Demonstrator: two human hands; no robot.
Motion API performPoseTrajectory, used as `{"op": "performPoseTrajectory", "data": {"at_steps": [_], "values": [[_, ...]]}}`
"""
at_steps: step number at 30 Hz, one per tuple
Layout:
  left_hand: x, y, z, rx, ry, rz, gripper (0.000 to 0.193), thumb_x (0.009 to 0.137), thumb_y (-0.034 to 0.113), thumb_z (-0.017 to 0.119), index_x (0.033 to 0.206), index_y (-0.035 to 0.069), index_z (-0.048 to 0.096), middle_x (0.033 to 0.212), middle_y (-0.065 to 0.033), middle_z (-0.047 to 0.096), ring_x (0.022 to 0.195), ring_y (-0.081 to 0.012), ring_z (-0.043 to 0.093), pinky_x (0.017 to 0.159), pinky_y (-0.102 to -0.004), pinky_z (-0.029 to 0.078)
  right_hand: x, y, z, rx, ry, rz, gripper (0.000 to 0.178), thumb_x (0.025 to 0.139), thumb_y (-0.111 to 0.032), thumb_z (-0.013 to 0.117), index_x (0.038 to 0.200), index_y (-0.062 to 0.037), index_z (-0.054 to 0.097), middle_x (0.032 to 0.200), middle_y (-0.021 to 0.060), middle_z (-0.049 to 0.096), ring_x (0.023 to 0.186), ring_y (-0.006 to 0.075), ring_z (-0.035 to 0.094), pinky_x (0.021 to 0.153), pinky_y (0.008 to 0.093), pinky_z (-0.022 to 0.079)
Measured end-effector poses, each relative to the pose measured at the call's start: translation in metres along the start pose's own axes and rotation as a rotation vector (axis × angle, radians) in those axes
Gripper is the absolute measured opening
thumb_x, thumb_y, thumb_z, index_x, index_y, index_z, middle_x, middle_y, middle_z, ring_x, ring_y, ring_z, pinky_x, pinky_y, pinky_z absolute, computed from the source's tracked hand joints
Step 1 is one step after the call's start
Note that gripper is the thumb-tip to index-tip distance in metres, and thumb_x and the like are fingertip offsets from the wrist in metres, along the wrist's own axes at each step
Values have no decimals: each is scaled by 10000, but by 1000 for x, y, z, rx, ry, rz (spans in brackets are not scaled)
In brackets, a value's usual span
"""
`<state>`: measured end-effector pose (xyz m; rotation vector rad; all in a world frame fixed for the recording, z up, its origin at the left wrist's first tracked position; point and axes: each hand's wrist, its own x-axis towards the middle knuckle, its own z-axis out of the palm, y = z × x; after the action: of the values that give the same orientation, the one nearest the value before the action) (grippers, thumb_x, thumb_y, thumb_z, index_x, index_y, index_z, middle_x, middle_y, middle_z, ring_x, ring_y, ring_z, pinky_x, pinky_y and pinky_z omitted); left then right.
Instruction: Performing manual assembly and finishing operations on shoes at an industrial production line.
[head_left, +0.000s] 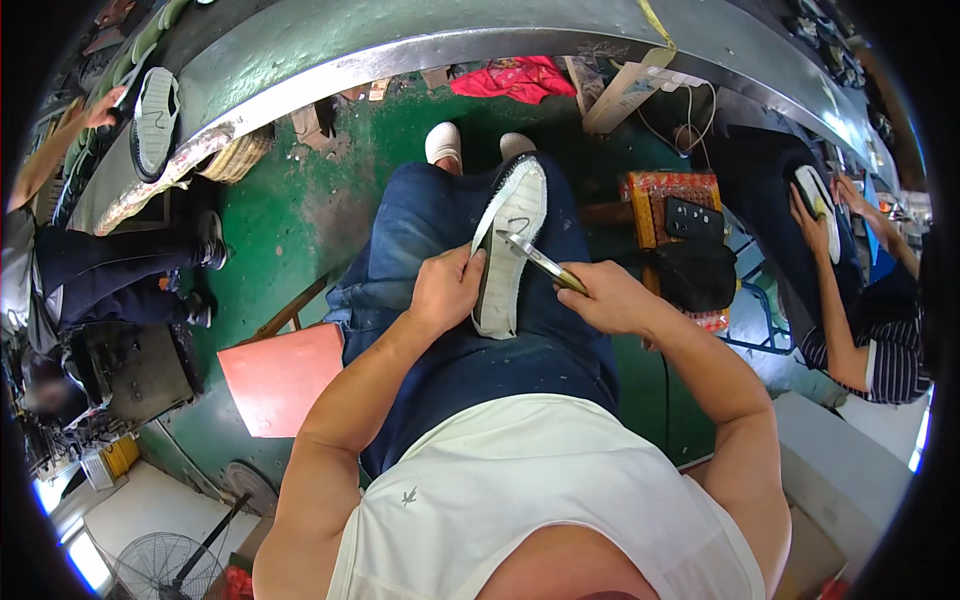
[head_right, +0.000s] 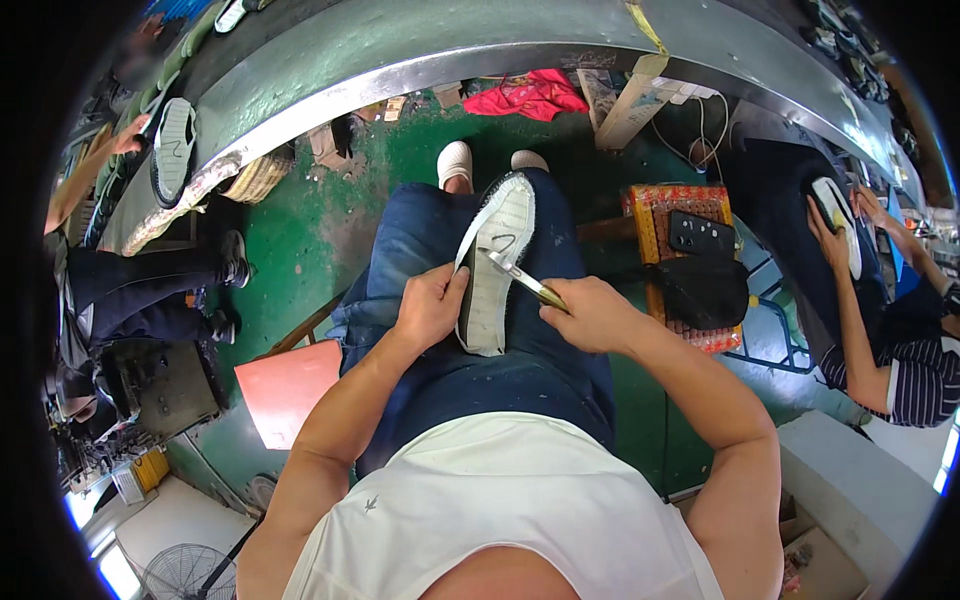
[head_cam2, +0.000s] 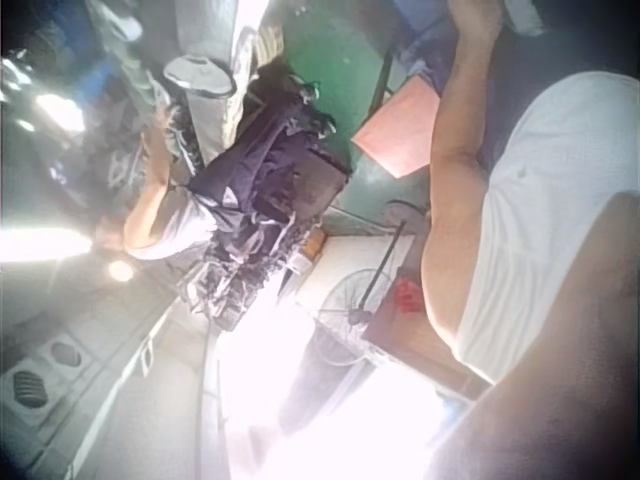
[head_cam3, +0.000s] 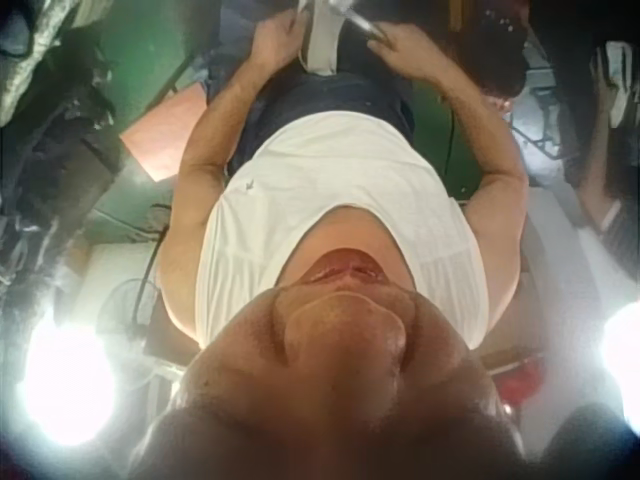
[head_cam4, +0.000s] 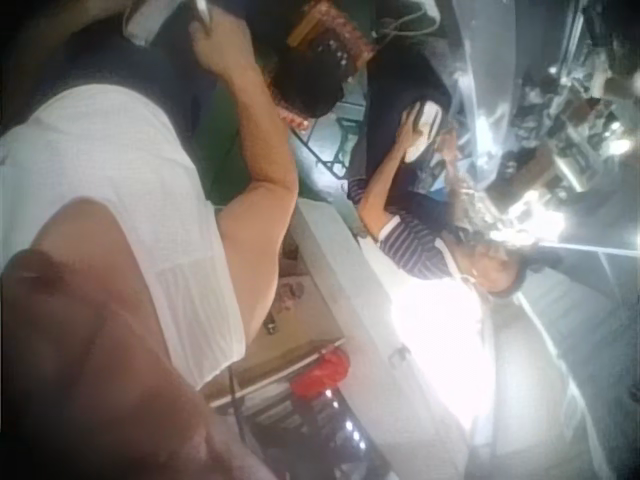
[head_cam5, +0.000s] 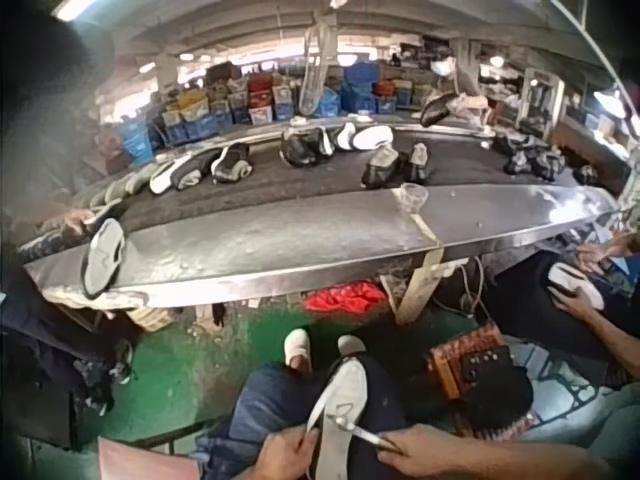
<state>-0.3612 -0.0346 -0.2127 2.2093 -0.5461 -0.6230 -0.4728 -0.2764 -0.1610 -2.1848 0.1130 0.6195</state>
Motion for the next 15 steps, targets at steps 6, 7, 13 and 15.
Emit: {"op": "performPoseTrajectory", "data": {"at_steps": [6, 7, 13, 15], "values": [[-9, 2, 17, 116, 117, 267, 284, 995, 219, 556, 1083, -17, 687, 946, -234, 694, 847, -409, 681, 754, -474, 543, 27, -14, -42, 17, -337, 58, 229, 915, -233, 619, 957, -8, 633, 785, 122, 650, 674, 226, 640, 603, 414, 499], [-8, 2, 16, 54, 151, 316, 290, 998, 215, 552, 1079, -27, 689, 967, -230, 698, 881, -413, 681, 790, -464, 547, 35, -15, -52, -4, -409, 90, 233, 918, -240, 613, 936, -8, 629, 784, 125, 648, 672, 231, 637, 601, 410, 496], [35, -34, 39, -1325, -200, -359, 557, 1088, 358, 371, 1547, 44, 362, 1521, -95, 465, 1408, -223, 408, 1188, -355, 279, 45, -43, -47, -389, -264, 17, 303, 960, -278, 589, 998, 22, 600, 921, 256, 675, 893, 456, 654, 793, 544, 511], [39, -29, 31, -1329, -276, -246, 596, 1078, 387, 411, 1564, 51, 331, 1537, -90, 445, 1414, -216, 403, 1192, -349, 275, 43, -17, -18, -256, -111, 1, 270, 955, -260, 609, 999, 6, 624, 899, 242, 679, 893, 443, 661, 787, 529, 513]]}}
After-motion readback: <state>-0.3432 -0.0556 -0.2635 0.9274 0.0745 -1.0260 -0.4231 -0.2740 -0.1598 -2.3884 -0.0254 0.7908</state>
